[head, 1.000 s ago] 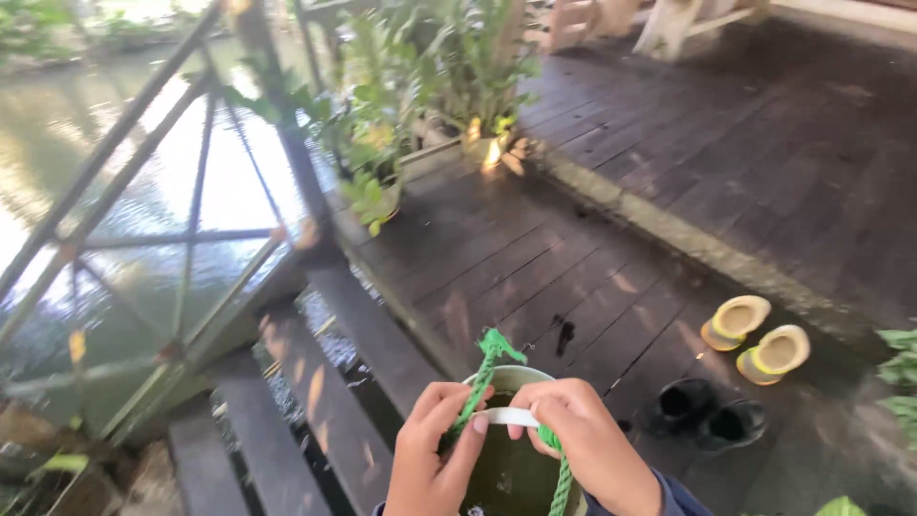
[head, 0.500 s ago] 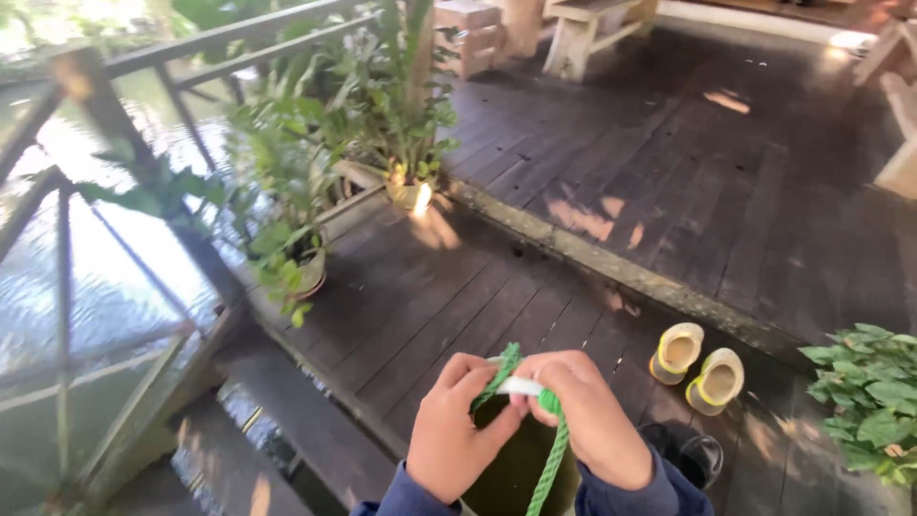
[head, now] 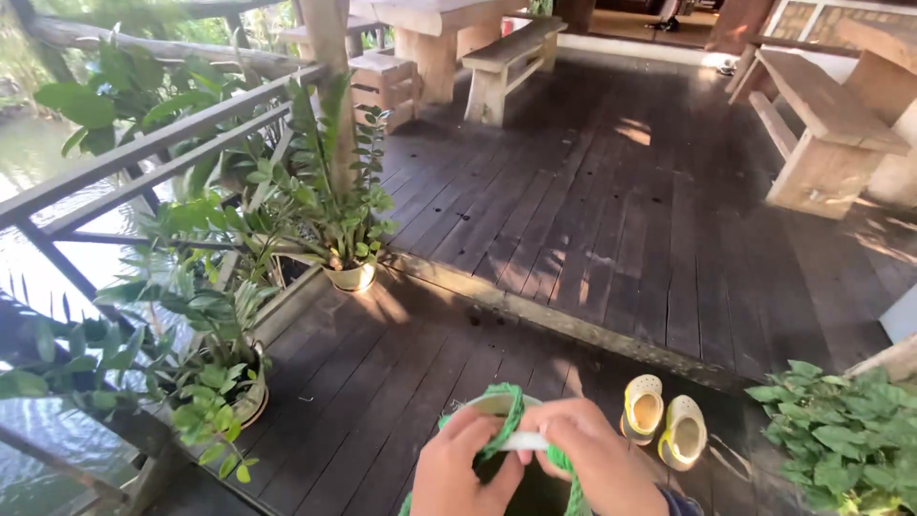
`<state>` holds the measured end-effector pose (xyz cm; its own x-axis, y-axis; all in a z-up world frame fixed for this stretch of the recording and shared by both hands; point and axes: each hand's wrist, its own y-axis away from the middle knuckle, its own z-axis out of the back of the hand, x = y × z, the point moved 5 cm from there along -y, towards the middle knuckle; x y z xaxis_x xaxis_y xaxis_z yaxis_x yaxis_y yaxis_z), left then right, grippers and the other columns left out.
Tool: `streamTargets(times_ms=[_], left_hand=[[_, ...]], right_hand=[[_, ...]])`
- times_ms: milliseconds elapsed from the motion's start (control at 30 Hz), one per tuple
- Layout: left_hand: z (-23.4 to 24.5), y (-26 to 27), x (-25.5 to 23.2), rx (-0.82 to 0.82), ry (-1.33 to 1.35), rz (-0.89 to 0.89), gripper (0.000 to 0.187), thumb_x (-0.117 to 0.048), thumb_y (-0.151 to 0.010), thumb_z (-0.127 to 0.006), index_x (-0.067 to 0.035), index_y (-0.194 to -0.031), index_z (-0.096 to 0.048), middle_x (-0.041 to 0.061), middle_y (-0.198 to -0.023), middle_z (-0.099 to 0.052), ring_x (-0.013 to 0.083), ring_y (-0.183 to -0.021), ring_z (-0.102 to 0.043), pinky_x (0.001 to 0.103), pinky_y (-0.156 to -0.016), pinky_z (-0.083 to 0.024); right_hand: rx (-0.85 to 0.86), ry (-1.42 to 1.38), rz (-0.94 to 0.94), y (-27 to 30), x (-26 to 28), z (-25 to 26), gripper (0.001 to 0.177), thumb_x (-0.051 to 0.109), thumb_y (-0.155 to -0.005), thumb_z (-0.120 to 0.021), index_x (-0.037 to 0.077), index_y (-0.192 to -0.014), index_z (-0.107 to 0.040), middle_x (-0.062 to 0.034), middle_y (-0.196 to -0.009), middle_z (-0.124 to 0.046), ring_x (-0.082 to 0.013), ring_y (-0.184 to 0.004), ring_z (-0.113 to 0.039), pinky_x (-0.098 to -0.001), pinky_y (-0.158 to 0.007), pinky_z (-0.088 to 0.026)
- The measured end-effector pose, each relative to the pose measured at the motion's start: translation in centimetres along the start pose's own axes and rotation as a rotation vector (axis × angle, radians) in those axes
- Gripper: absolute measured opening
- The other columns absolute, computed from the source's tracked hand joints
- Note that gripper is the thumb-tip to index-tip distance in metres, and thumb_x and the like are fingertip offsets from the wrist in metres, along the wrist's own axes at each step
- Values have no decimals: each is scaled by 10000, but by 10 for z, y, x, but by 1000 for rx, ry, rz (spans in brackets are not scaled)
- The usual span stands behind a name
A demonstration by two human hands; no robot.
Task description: Lowering a bucket into a pond and pulling it back up to fetch water.
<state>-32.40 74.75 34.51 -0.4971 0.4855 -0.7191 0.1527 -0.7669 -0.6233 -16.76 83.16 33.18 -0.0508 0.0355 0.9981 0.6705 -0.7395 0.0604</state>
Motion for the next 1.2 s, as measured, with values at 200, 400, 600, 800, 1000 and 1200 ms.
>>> streamTargets(times_ms=[200, 400, 600, 800, 1000, 1200], left_hand=[[6, -65, 13, -46, -13, 90, 244, -78, -684, -788, -49, -922, -743, 109, -929, -726, 310, -843, -752, 367, -708, -589], [-6, -139, 47, 39, -31, 111, 259, -109, -645, -794, -55, -898, -774, 123, -827, -718, 323, -788, -742, 377, -691, -583], [-14, -229, 81, -20, 29, 75, 290, -129, -619, -809, -47, -894, -768, 117, -833, -748, 273, -791, -791, 335, -708, -612], [5, -342, 62, -136, -42, 186, 268, -112, -632, -806, -53, -892, -780, 93, -764, -711, 244, -700, -768, 320, -636, -582], [16, -436, 56, -168, -71, 136, 434, -86, -707, -776, -42, -1130, -693, 91, -936, -676, 263, -753, -686, 335, -642, -536], [26, -509, 136, -87, 60, 168, 404, -79, -737, -767, -47, -1132, -685, 61, -923, -647, 164, -650, -613, 280, -546, -475]], right_hand=[[2, 40, 126, -58, 30, 18, 412, 242, -911, -499, -78, -807, -737, -42, -567, -513, -99, -507, -430, -277, -473, -315], [69, 34, 117, -125, 42, 58, 403, 221, -897, -496, -77, -805, -753, -51, -626, -593, -116, -558, -501, -292, -499, -375], [-62, -74, -166, -206, 75, 115, 284, 218, -880, -524, 34, -969, -721, -38, -675, -611, -126, -604, -533, -295, -567, -438], [254, 15, 64, -287, 206, 123, 365, 223, -915, -519, -54, -784, -716, -20, -585, -511, -105, -525, -449, -285, -486, -346], [179, 78, 142, -363, 248, 162, 404, 222, -928, -477, -55, -704, -668, -31, -553, -486, -96, -496, -407, -292, -473, -313], [82, 51, 129, -459, 258, 190, 408, 223, -951, -471, -41, -701, -656, -43, -585, -528, -100, -509, -436, -290, -480, -339]])
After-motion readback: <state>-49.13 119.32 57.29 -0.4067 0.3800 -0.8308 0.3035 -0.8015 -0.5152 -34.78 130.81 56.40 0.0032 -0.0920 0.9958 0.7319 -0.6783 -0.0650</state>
